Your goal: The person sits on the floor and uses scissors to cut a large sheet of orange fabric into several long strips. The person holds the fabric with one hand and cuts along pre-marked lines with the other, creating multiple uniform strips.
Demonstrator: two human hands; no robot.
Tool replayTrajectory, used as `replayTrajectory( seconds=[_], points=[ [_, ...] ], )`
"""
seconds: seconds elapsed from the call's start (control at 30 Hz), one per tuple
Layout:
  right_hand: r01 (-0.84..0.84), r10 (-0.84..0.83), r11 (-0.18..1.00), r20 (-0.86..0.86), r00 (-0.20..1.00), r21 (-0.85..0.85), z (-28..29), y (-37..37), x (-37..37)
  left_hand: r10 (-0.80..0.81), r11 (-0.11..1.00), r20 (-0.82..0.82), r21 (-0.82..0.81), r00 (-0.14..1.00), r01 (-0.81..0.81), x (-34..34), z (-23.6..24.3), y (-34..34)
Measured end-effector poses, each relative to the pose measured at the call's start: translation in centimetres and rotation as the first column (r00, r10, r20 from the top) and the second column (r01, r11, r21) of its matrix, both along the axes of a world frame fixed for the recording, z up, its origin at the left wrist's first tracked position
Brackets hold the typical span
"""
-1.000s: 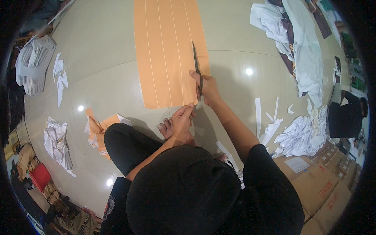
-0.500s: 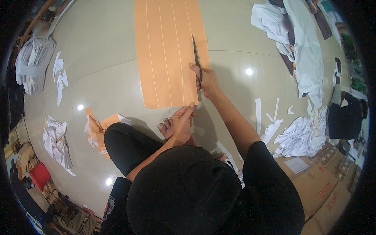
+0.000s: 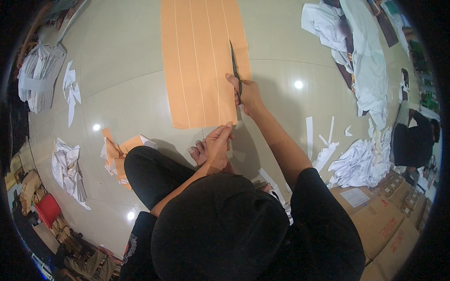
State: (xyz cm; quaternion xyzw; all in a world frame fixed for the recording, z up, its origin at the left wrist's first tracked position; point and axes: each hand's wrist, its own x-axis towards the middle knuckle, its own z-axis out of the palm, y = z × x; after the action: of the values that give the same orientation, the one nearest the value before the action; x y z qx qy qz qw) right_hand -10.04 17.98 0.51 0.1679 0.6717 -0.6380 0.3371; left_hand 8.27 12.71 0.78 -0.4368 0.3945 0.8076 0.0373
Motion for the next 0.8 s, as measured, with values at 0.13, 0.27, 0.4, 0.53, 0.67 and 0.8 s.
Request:
replayTrajectory(
  seconds=[0.13, 0.27, 0.4, 0.53, 0.67, 0.8],
  points=[
    [0.0, 0.0, 1.0, 0.002, 1.0, 0.006, -0.4, 0.1, -0.1, 0.004, 1.0, -0.002, 0.009, 1.0, -0.004, 0.0, 0.1, 0.0],
    [0.003, -0.003, 1.0, 0.01, 1.0, 0.018, -0.8, 0.2, -0.1, 0.006, 1.0, 0.009, -0.004, 1.0, -0.006, 0.0, 0.1, 0.1],
    [-0.001, 0.001, 1.0, -0.005, 1.0, -0.003, -1.1, 0.3, -0.1, -0.003, 1.0, 0.035, 0.012, 0.999, 0.003, 0.0, 0.2, 0.0],
    [-0.006, 0.006, 1.0, -0.017, 1.0, 0.005, -1.0, 0.3, 0.0, -0.008, 1.0, 0.021, 0.0, 1.0, 0.008, 0.0, 0.0, 0.0],
    [0.004, -0.004, 1.0, 0.001, 1.0, 0.021, -0.6, 0.1, -0.1, 0.007, 1.0, 0.016, 0.002, 1.0, -0.007, 0.0, -0.1, 0.1],
    [-0.008, 0.008, 1.0, 0.021, 1.0, -0.001, 0.9, -0.6, -0.6, 0.004, 1.0, 0.025, 0.004, 1.0, -0.004, 0.1, 0.0, 0.0]
  ],
)
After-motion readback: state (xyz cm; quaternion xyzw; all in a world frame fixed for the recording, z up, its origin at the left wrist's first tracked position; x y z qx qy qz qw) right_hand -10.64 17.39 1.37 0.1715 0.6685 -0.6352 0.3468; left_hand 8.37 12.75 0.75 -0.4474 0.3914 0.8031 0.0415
